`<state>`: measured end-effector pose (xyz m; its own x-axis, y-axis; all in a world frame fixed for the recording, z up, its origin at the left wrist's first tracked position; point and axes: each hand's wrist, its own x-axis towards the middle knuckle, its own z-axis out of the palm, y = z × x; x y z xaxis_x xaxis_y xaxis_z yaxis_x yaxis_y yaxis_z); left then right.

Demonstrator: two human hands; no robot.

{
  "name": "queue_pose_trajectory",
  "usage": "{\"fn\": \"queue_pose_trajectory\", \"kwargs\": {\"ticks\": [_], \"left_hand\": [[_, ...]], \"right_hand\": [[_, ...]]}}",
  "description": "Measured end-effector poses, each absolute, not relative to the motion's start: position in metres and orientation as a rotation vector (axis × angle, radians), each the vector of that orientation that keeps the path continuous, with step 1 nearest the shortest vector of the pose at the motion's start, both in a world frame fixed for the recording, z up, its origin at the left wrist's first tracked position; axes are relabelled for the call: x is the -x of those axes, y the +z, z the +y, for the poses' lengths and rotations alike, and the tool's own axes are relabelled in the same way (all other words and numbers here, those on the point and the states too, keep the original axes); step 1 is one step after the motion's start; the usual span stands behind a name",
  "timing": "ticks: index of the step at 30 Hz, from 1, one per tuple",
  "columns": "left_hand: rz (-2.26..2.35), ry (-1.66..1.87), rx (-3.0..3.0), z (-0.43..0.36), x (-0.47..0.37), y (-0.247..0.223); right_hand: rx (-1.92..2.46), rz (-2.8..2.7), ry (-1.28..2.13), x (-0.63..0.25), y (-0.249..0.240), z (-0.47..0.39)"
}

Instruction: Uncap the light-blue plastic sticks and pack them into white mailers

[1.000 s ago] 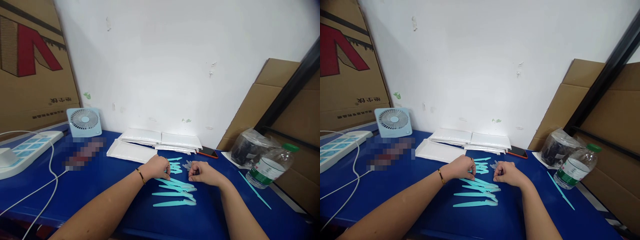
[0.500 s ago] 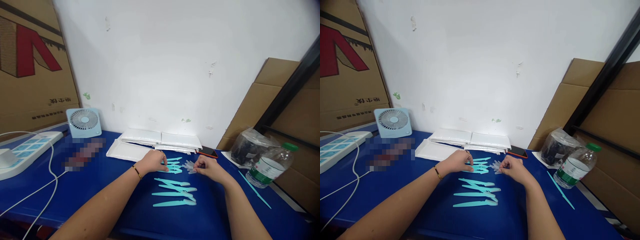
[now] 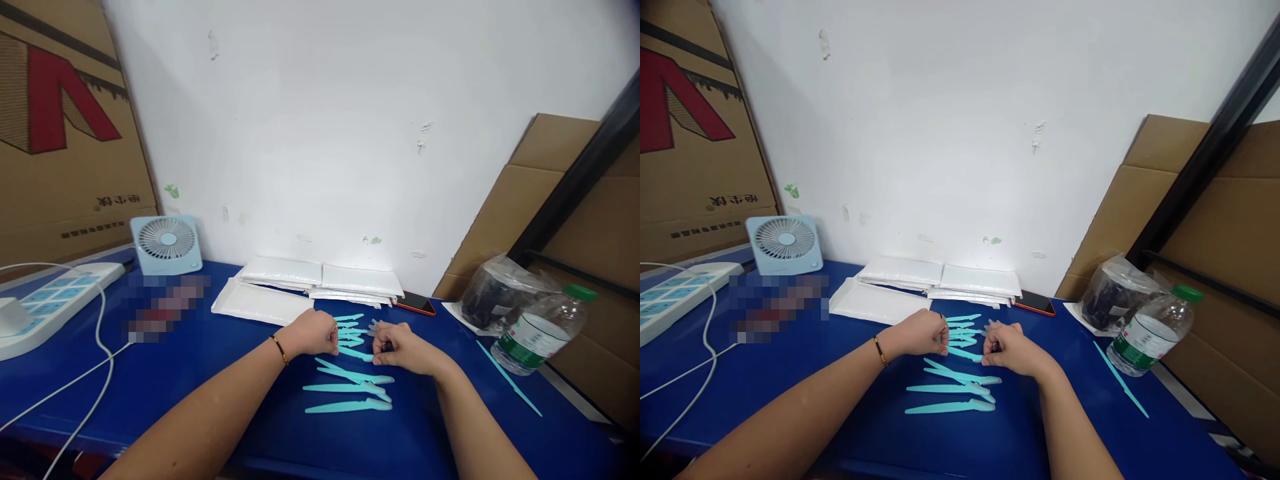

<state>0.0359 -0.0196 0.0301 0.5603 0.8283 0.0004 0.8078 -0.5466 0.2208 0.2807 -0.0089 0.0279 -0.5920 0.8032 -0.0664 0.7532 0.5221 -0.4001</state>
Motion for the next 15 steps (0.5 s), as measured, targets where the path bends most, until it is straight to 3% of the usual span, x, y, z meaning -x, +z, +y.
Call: {"fn": "queue_pose_trajectory", "kwargs": {"ticks": [6,15], "left_hand": [[1.645,0.347,-2.605,-0.015,-0.028,0.036],[1.169,0.056,-2.476,-0.030,-0.043,0.024]], "right_hand": [[1.528,-2.289,0.437,-0.299,0.033,0.000],[1.309,-2.756,0.819,-0.286,0.036,-0.015]]}}
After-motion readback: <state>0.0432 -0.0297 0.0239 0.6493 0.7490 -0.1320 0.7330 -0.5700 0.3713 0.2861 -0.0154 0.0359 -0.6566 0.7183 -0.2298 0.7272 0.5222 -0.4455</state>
